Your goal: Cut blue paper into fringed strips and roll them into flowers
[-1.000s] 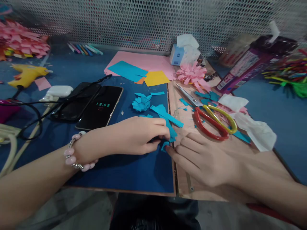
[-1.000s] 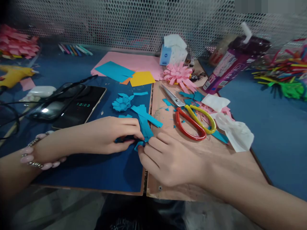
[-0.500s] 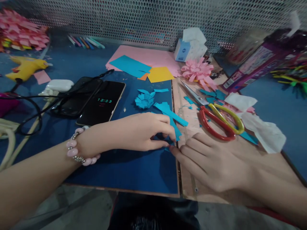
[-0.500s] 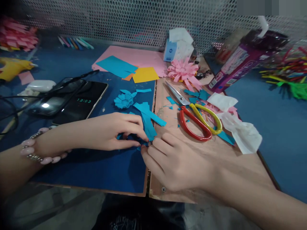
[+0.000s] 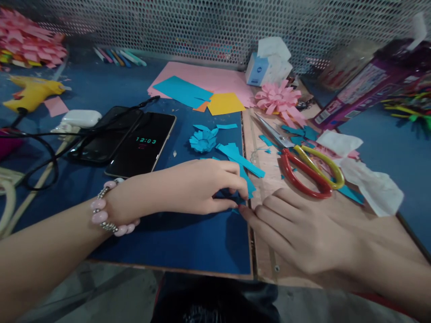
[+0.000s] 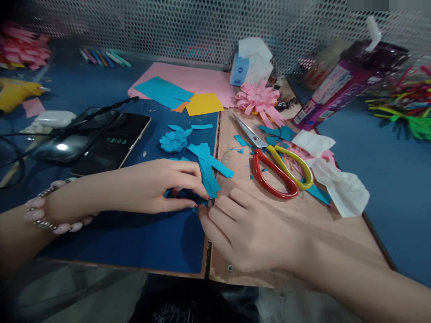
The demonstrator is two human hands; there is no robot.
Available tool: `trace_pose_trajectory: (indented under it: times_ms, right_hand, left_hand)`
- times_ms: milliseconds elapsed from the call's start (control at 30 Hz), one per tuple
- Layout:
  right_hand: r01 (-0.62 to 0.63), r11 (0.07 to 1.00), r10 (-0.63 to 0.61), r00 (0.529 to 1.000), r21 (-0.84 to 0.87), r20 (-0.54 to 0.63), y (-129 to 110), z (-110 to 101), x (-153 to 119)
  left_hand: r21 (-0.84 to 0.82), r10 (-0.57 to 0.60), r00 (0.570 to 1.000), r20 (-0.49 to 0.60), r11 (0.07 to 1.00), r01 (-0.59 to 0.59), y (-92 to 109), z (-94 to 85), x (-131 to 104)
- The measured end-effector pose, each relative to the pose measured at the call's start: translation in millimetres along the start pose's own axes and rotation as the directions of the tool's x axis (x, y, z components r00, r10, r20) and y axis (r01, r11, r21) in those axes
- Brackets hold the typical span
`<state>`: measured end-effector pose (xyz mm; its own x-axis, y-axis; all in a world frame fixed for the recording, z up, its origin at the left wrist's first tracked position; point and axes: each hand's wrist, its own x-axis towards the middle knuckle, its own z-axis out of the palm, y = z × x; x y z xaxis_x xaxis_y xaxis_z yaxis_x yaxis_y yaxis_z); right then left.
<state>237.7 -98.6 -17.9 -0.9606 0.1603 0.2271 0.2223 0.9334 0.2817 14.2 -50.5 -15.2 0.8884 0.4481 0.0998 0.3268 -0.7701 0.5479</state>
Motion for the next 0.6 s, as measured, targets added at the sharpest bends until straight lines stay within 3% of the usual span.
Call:
trace_pose_trajectory:
  times_ms: [233, 600]
  right_hand:
    - [0.016, 1.000, -0.016, 1.000, 0.000, 0.025, 1.4, -0.6, -0.1]
    - [-0.024, 0.999, 0.025, 0.999, 0.029, -0.039, 2.9, 4.6, -1.6]
  left_hand:
    - [-0.005, -0.011, 1.000, 0.016, 1.000, 0.011, 1.2, -0.9, 0.4]
    - [-0.018, -0.016, 1.000, 0.008, 1.000, 0.016, 0.2, 0.6, 0.7]
